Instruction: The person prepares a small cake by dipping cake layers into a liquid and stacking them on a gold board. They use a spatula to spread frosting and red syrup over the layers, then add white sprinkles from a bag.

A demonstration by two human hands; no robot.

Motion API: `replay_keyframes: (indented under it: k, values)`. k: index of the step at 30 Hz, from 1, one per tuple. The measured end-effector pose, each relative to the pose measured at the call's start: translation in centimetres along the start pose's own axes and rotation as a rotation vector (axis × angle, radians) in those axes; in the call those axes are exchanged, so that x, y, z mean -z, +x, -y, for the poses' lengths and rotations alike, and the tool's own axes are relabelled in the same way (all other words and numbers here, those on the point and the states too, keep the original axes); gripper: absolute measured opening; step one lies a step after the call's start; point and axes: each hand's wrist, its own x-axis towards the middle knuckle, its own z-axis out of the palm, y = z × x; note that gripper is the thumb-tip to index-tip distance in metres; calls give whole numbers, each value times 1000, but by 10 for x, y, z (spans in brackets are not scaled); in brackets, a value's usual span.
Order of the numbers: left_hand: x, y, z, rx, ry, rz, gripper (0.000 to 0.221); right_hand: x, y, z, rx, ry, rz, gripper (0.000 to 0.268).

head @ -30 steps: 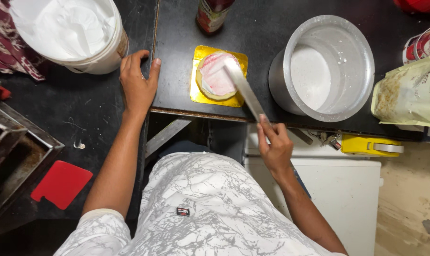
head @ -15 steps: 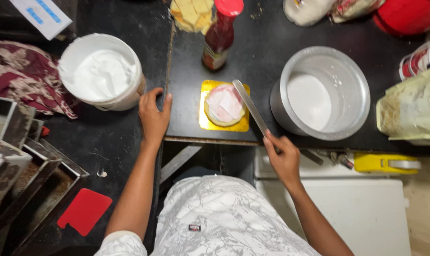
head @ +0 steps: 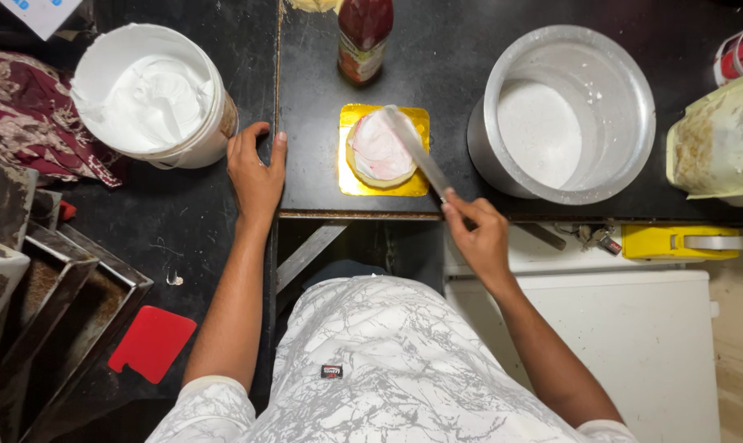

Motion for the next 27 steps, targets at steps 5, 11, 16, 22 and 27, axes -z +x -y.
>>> replay_keyframes:
  k: [5, 11, 16, 22, 27]
  values:
    - [1, -1, -3, 28, -6, 19, 30, 11, -30, 6, 73, -142, 131, 30]
    - [0, 1, -4, 33, 3, 24, 30, -4, -33, 22, 153, -267, 86, 36]
    - [2, 0, -4, 39, 15, 45, 31, -3, -42, 16, -19, -343, 217, 32]
    - [1, 1, -5, 34, 14, 40, 32, 1, -56, 11, -203, 29, 205, 23]
    - [1, 0, -5, 50, 9, 42, 31, -3, -36, 13, -196, -22, -27, 30]
